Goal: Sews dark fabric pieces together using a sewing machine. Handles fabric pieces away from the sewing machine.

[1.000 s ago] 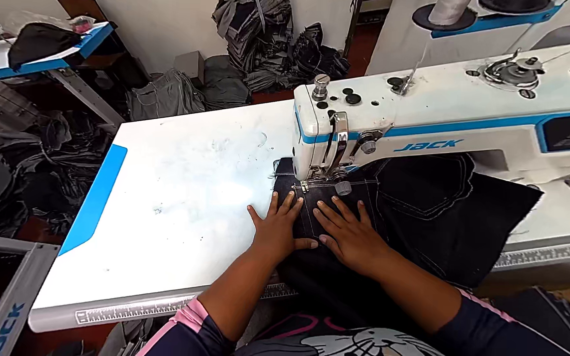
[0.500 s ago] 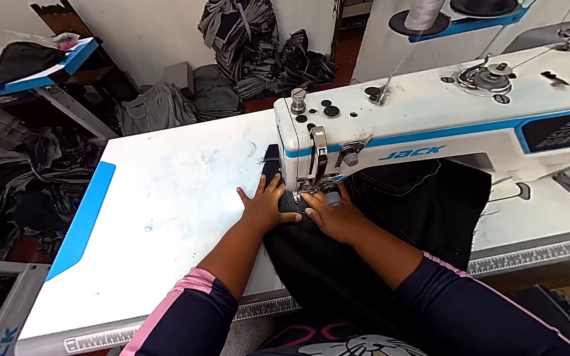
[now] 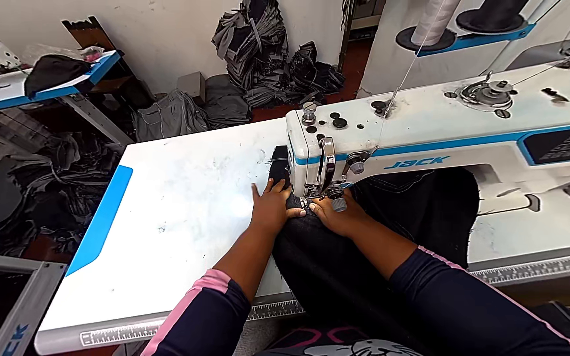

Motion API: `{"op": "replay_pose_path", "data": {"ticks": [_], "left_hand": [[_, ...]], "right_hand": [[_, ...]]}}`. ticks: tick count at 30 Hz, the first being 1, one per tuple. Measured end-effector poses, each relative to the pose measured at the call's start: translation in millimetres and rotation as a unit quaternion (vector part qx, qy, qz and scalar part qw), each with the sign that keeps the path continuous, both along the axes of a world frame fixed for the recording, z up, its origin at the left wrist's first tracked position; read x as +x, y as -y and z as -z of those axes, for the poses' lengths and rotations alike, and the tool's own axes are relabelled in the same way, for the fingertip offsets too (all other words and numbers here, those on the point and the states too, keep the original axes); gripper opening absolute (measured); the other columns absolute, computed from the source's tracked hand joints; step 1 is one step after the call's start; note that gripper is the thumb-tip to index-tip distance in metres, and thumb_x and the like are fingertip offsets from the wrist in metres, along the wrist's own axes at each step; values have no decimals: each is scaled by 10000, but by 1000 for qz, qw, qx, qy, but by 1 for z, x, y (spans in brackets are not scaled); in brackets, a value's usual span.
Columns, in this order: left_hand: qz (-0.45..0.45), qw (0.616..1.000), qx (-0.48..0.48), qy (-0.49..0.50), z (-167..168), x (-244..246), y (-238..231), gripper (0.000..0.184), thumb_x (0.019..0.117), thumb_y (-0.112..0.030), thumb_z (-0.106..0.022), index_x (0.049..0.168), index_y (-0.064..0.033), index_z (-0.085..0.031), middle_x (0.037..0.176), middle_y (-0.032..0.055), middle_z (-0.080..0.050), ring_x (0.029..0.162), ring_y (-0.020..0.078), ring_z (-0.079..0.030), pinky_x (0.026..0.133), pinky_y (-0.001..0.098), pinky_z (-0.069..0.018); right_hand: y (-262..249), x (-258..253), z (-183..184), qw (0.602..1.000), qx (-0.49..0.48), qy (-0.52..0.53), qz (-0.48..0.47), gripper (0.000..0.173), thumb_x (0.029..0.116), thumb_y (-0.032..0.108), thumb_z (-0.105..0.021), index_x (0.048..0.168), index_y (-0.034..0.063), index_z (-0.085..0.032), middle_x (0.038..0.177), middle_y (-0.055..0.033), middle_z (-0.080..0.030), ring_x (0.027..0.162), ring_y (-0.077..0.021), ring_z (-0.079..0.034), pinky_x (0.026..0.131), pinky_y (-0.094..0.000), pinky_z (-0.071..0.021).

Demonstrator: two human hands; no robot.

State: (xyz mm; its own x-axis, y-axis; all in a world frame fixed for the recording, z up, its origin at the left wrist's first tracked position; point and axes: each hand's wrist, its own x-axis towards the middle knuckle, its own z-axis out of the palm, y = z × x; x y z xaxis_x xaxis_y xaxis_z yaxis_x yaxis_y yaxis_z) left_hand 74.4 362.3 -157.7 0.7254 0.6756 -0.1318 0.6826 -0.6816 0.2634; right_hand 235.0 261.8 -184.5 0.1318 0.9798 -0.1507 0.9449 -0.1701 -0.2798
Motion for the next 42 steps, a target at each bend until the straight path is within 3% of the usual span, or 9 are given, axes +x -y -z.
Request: {"op": "replay_pose_path", "data": {"ticks": [2, 5, 8, 13, 16, 19, 35, 40, 42], "left_hand": [[91, 991, 29, 96, -3, -8, 47, 458, 958, -428, -696, 1170, -24, -737, 1248, 174, -702, 1257, 338, -622, 1115, 540, -443], [304, 944, -105, 73, -8, -25, 128, 527, 980, -344, -665, 1389, -14, -613, 1322, 195, -657, 1269, 370, -601, 1034, 558, -482], [397, 908, -7, 133, 18, -58, 117, 130, 883, -117, -687, 930, -11, -744, 975, 152, -725, 954, 349, -713, 795, 516, -580], [214, 966, -91, -112, -29, -107, 29, 197, 965, -72, -588, 933, 71, -721, 1032, 235, -702, 1056, 395, -667, 994, 559, -476], [140, 988, -60, 17, -37, -81, 65, 257, 988, -77, -549, 1162, -18, -729, 1235, 163, -688, 1201, 317, -648, 1067, 497, -490], [191, 969, -53, 148, 11, -49, 96, 308, 1058, -144, -500, 1237, 5, -701, 1327, 179, -670, 1352, 339, -566, 1192, 482, -376], [249, 938, 81, 228, 46, -25, 34, 195, 993, -123, -613, 1023, -34, -784, 1077, 120, -745, 1114, 290, -696, 989, 427, -552], [178, 981, -69, 37, -3, -22, 92, 623, 1036, -523, -472, 1395, -35, -615, 1458, 153, -589, 1460, 321, -446, 1254, 551, -219], [214, 973, -73, 45, -1, -31, 127, 539, 965, -396, -623, 1341, -10, -629, 1440, 167, -595, 1454, 369, -442, 1222, 600, -253]], "right_hand": [[-2, 1, 2, 1000, 9, 2, 1, 502, 1115, 381, -317, 1318, 88, -671, 1322, -149, -669, 1392, -327, -502, 1239, -629, -92], [-6, 9, -5, 1000, 0, 4, -5, 513, 1102, 400, -374, 1217, 26, -705, 1263, -185, -689, 1338, -343, -550, 1230, -607, -165], [-4, 16, -38, 998, -43, 40, -26, 437, 1077, 332, -487, 1127, -41, -709, 1211, -235, -682, 1251, -388, -585, 1122, -573, -344], [26, -10, -56, 981, -147, 117, -50, 680, 1042, 527, -491, 1598, 154, -373, 1553, -217, -436, 1421, -424, -418, 1138, -630, -311], [51, -20, -23, 988, -99, 91, -80, 623, 1101, 468, -316, 1650, 188, -224, 1721, -86, -175, 1591, -370, -68, 1166, -769, 21], [60, -17, -11, 991, -97, 51, -76, 586, 1113, 455, -217, 1656, 235, -198, 1735, -26, -123, 1601, -329, -4, 1151, -776, 71], [18, 3, -20, 996, -75, 28, -43, 531, 1119, 419, -301, 1589, 195, -403, 1638, -70, -390, 1568, -356, -192, 1194, -726, 20], [7, 5, -33, 992, -115, 36, -39, 545, 1106, 456, -330, 1546, 169, -475, 1579, -75, -469, 1536, -348, -272, 1208, -704, -50], [2, 8, -49, 985, -161, 40, -47, 588, 1090, 514, -343, 1569, 186, -438, 1579, -77, -464, 1517, -342, -306, 1200, -669, -142]]}}
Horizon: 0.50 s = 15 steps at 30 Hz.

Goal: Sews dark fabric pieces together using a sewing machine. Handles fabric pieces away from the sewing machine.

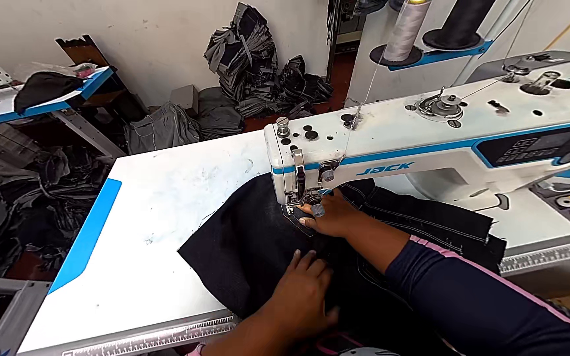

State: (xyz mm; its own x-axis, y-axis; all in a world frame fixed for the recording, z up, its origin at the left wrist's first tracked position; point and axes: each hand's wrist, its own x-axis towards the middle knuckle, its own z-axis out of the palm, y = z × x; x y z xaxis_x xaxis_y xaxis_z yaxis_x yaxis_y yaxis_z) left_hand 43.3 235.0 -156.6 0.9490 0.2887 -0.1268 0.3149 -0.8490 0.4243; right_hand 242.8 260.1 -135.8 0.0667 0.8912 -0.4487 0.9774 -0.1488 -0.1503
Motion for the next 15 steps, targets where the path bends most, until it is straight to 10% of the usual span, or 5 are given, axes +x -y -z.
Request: {"op": "replay_pose_path", "data": {"ticks": [2, 5, 8, 12, 15], "left_hand": [[41, 987, 89, 126, 23, -21, -4, 246, 857, -142, -697, 1050, 7, -726, 1173, 170, -725, 1243, 383, -640, 1096, 579, -457], [64, 976, 113, 177, 26, -61, -40, 63, 799, 3, -688, 852, 12, -722, 1020, 162, -753, 1117, 344, -713, 1076, 522, -499], [-39, 994, -29, 102, -6, -74, -50, 210, 884, 93, -519, 895, 62, -727, 1112, 200, -753, 1221, 369, -667, 1149, 509, -429], [-77, 987, 43, 134, 18, -30, -41, 322, 1013, -150, -524, 1223, -20, -730, 1303, 142, -698, 1331, 319, -595, 1153, 492, -433], [-67, 977, 132, 152, 43, -13, -54, 333, 1033, -270, -549, 1151, -43, -763, 1223, 119, -733, 1269, 300, -644, 1102, 459, -488]], "right_hand": [[2, -3, -3, 1000, 6, 21, -6, 616, 1069, 550, -383, 1557, 181, -458, 1557, -95, -487, 1475, -355, -369, 1171, -637, -243], [30, -23, 13, 997, 61, 42, 7, 632, 1085, 510, -366, 1610, 159, -347, 1651, -142, -332, 1497, -432, -301, 1130, -724, -230], [54, -40, 25, 999, 30, 9, 23, 596, 1115, 459, -193, 1666, 245, -112, 1743, -36, -25, 1584, -406, 63, 1116, -822, 28], [54, -39, 28, 999, 27, 6, 19, 585, 1118, 445, -236, 1664, 268, -124, 1744, -21, -42, 1585, -407, 55, 1111, -823, 19], [46, -26, 30, 998, 61, 4, 15, 570, 1116, 441, -272, 1655, 271, -199, 1738, -12, -109, 1593, -376, 27, 1139, -794, 16]]}}
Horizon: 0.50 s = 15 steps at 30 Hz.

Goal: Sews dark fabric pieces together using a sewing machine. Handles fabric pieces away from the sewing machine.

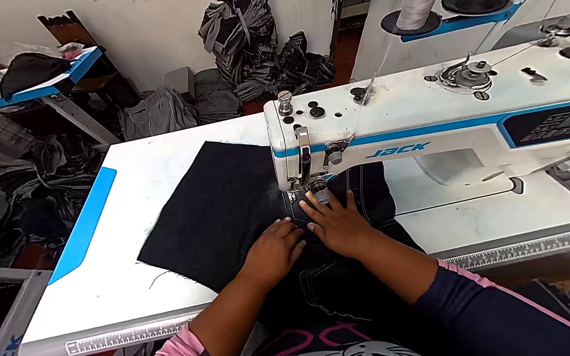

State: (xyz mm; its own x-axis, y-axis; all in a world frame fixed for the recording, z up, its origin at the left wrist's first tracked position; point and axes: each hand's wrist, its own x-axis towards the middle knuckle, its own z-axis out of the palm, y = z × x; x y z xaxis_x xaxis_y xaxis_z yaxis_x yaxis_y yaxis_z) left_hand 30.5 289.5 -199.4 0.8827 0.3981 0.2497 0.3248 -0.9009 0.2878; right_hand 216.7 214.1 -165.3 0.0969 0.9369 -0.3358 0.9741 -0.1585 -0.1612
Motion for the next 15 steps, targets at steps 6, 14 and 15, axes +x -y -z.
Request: {"op": "replay_pose_path", "data": {"ticks": [6, 14, 15], "left_hand": [[11, 1000, 3, 20, 1, 9, -23, 273, 1010, -218, -593, 1099, -33, -772, 1189, 136, -739, 1235, 315, -661, 1063, 468, -514], [41, 998, 14, 34, -1, 18, -45, 225, 994, -161, -621, 1071, -16, -775, 1149, 160, -742, 1201, 332, -677, 1031, 465, -534], [43, 998, 16, 37, 0, 18, -46, 221, 990, -156, -623, 1066, -16, -776, 1146, 159, -744, 1195, 330, -680, 1027, 462, -537]], "right_hand": [[-24, 16, -6, 1000, -17, -5, -10, 549, 1124, 422, -241, 1641, 239, -268, 1714, -20, -220, 1593, -367, -42, 1158, -773, 21], [-39, 20, -12, 1000, -25, -11, 7, 556, 1121, 433, -256, 1589, 172, -400, 1671, -62, -327, 1577, -382, -130, 1174, -746, 27], [-39, 20, -13, 1000, -26, -7, 6, 556, 1121, 431, -254, 1588, 169, -401, 1672, -61, -326, 1577, -380, -132, 1175, -745, 24]]}}
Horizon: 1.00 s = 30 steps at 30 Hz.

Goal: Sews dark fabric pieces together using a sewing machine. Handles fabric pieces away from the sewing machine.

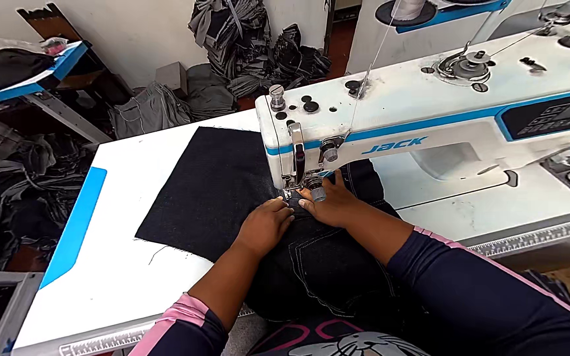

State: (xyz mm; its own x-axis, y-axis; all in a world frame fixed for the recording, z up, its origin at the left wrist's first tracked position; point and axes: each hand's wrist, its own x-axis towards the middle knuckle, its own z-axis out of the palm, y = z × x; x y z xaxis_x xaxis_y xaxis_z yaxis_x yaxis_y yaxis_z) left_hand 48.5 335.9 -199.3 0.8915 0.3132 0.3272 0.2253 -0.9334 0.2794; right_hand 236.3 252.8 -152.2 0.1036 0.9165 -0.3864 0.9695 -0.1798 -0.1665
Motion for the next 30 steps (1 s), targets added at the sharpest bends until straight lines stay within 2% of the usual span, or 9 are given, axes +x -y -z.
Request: {"op": "replay_pose_path", "data": {"ticks": [4, 6, 8, 11, 13, 17, 20, 24, 30], "left_hand": [[-39, 999, -14, -35, -4, -1, 11, 284, 1014, -233, -611, 1127, -23, -764, 1224, 155, -725, 1275, 329, -634, 1113, 500, -465], [-68, 985, -78, -135, -22, -7, 46, 537, 1045, -464, -519, 1356, -48, -652, 1453, 144, -595, 1468, 338, -432, 1240, 584, -237], [-11, 986, -94, -141, -27, -21, 91, 705, 950, -628, -548, 1402, -92, -624, 1518, 125, -544, 1491, 386, -386, 1206, 680, -224], [81, 996, 9, -32, 1, -51, 105, 392, 926, -452, -672, 1097, -107, -743, 1302, 124, -700, 1285, 420, -609, 1026, 685, -459], [128, 991, 6, -45, -4, -74, 77, 286, 954, -368, -666, 1009, -99, -745, 1243, 101, -722, 1270, 364, -630, 1058, 638, -463], [32, 980, -25, -196, -46, -129, -13, 453, 822, -355, -825, 1196, -118, -727, 1482, 106, -576, 1472, 355, -425, 1163, 726, -250], [-113, 943, 25, -313, -88, -124, -38, 776, 825, -96, -845, 1522, -165, -512, 1650, 190, -327, 1553, 465, -179, 1156, 793, -114], [39, 990, -8, -135, -53, -59, 30, 334, 971, -166, -620, 1282, -81, -709, 1423, 123, -622, 1462, 329, -444, 1234, 594, -259], [13, 997, -78, 11, 2, -47, 69, 276, 982, -261, -625, 1088, -40, -752, 1232, 140, -725, 1269, 359, -637, 1084, 495, -498]], "right_hand": [[0, 0, 4, 1000, 3, 6, -1, 554, 1120, 435, -250, 1583, 177, -412, 1660, -58, -347, 1579, -363, -135, 1175, -749, 19], [-1, 0, 4, 1000, 1, 4, 1, 561, 1119, 443, -250, 1585, 175, -407, 1657, -65, -351, 1579, -365, -132, 1178, -746, 24], [-2, 1, 2, 1000, -6, 0, 3, 563, 1118, 449, -255, 1588, 177, -402, 1659, -65, -348, 1579, -370, -130, 1178, -745, 21], [-2, 3, -9, 1000, -18, 0, 5, 563, 1111, 462, -299, 1566, 162, -441, 1646, -59, -376, 1565, -363, -190, 1181, -723, -91], [1, 5, -21, 1000, -21, 10, -4, 529, 1110, 426, -352, 1543, 147, -472, 1623, -60, -412, 1537, -352, -269, 1148, -671, -233], [29, -11, -13, 997, 10, 62, -36, 633, 1071, 482, -448, 1606, 156, -357, 1636, -177, -347, 1470, -437, -347, 1106, -655, -324], [61, -34, 31, 987, 147, 18, -68, 690, 1038, 594, -413, 1602, 198, -377, 1693, -104, -268, 1571, -400, -167, 1157, -785, -54], [76, -41, 43, 988, 140, -34, -46, 595, 1089, 521, -260, 1620, 263, -330, 1719, 7, -205, 1599, -335, -10, 1125, -812, 33], [89, -24, 33, 990, 105, -75, -50, 545, 1103, 413, -254, 1619, 252, -326, 1714, 18, -217, 1586, -404, -58, 1104, -835, -28]]}}
